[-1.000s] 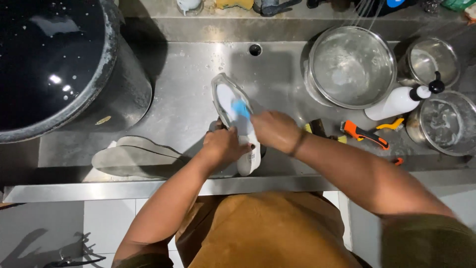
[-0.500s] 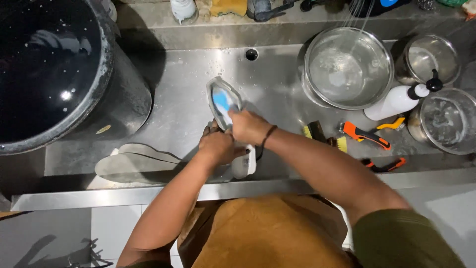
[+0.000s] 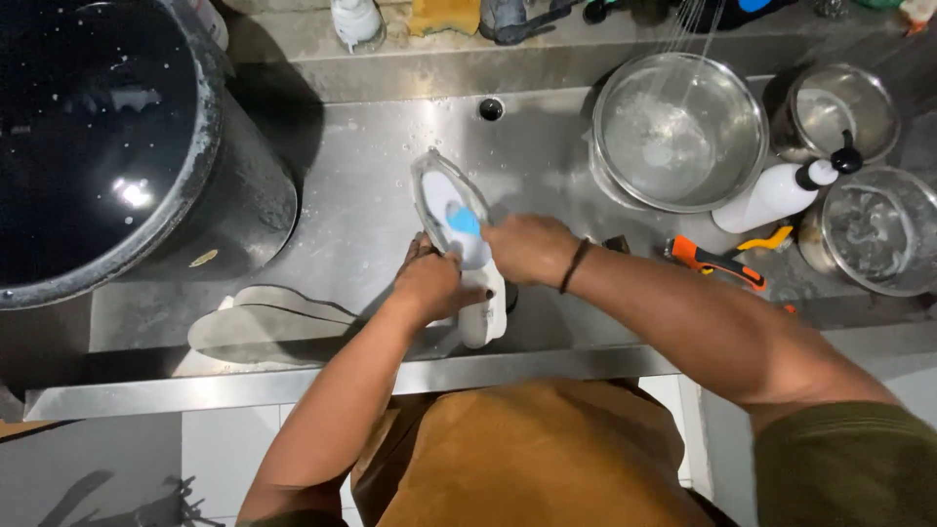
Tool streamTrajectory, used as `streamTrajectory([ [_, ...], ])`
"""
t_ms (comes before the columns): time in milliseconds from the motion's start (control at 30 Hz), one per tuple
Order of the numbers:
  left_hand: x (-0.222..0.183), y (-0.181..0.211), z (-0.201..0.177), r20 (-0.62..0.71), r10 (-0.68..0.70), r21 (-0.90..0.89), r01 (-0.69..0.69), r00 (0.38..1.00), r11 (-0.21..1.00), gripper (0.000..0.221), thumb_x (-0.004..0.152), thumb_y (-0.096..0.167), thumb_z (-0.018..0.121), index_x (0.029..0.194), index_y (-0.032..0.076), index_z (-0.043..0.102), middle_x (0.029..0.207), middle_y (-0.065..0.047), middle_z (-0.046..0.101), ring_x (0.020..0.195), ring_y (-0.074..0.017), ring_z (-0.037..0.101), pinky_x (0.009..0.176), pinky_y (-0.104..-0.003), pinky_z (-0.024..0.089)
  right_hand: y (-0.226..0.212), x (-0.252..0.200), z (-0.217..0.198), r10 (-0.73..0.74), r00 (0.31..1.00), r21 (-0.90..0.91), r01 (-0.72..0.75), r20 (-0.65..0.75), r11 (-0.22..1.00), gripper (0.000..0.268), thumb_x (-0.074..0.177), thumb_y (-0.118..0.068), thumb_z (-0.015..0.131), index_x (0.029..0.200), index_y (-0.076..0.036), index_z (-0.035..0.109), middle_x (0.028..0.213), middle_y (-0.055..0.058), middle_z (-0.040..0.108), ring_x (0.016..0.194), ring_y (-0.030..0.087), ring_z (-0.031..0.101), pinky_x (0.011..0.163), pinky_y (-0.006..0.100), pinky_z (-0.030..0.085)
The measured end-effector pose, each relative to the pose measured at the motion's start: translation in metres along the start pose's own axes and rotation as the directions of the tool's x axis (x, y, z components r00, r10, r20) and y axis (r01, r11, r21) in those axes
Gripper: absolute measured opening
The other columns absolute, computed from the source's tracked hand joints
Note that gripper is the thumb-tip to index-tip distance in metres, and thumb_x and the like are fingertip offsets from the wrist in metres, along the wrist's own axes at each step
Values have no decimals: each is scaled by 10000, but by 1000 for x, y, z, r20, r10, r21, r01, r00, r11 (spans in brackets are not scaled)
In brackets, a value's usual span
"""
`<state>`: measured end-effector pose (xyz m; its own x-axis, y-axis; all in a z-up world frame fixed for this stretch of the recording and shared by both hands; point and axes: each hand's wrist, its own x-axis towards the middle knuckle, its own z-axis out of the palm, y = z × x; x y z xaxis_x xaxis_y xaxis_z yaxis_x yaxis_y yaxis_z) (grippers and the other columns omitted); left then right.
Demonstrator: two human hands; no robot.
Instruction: Scrubbing the soles and sides of sneakers using brushes and soapy water in a metal sink.
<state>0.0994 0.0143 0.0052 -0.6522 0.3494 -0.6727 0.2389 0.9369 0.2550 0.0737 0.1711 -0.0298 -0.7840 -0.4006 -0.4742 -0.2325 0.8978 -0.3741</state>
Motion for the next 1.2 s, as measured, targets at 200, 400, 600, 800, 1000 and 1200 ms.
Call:
streamTrajectory([
  [200, -14, 8, -12, -11, -14, -43, 13, 1000, 999, 919, 876, 675, 629, 1490, 7, 478, 1592, -340, 306, 1570, -436, 120, 1284, -471, 118, 33, 36, 49, -155, 970, -16, 155, -186, 988, 378, 870, -138, 513, 1236, -73, 584, 809, 170, 721, 832, 372, 754, 618, 483, 604],
  [400, -29, -1, -23, 6, -5, -274, 6, 1000, 962, 666, 965, 564, 562, 1427, 84, 535, 1440, -298, 510, 1419, -395, 356, 1124, -491, 364, 91, -85, -35, -124, 992, 334, 107, 31, 937, 476, 942, -111, 434, 1380, -104, 620, 1155, 276, 716, 1040, 471, 686, 882, 543, 549],
  [600, -1, -21, -10, -194, -212, -442, 108, 958, 890, 663, 930, 563, 553, 1305, 45, 380, 1163, -220, 703, 1087, -441, 680, 844, -521, 550, 131, -149, -101, 449, 884, 569, -304, -130, 764, 423, 982, -175, 428, 1337, -169, 658, 832, 161, 539, 691, 315, 451, 607, 434, 372],
  [800, 37, -29, 12, 33, -112, -407, 115, 993, 906, 651, 960, 542, 386, 1086, -33, 666, 981, -224, 662, 916, -348, 649, 806, -476, 546, 214, -140, -75, 608, 775, 458, -484, -171, 746, 485, 972, -288, 523, 1404, -105, 648, 1244, 222, 679, 1152, 345, 621, 905, 497, 519],
  [1000, 94, -86, 34, -158, -20, -354, -38, 987, 935, 384, 885, 237, 509, 1094, -51, 654, 922, -304, 678, 862, -432, 688, 745, -529, 571, 108, -164, -108, 398, 903, 495, -275, -161, 824, 408, 963, -136, 555, 1354, -71, 651, 1065, 224, 751, 986, 393, 692, 860, 542, 542],
  [1200, -11, -47, -46, -196, -146, 63, 161, 970, 985, 640, 967, 313, 443, 1582, 153, 368, 1203, -282, 687, 1187, -488, 616, 962, -549, 423, 49, -87, -40, -98, 995, 471, 92, -12, 877, 358, 940, -178, 576, 1278, -93, 662, 1121, 233, 761, 1118, 406, 693, 961, 535, 520],
])
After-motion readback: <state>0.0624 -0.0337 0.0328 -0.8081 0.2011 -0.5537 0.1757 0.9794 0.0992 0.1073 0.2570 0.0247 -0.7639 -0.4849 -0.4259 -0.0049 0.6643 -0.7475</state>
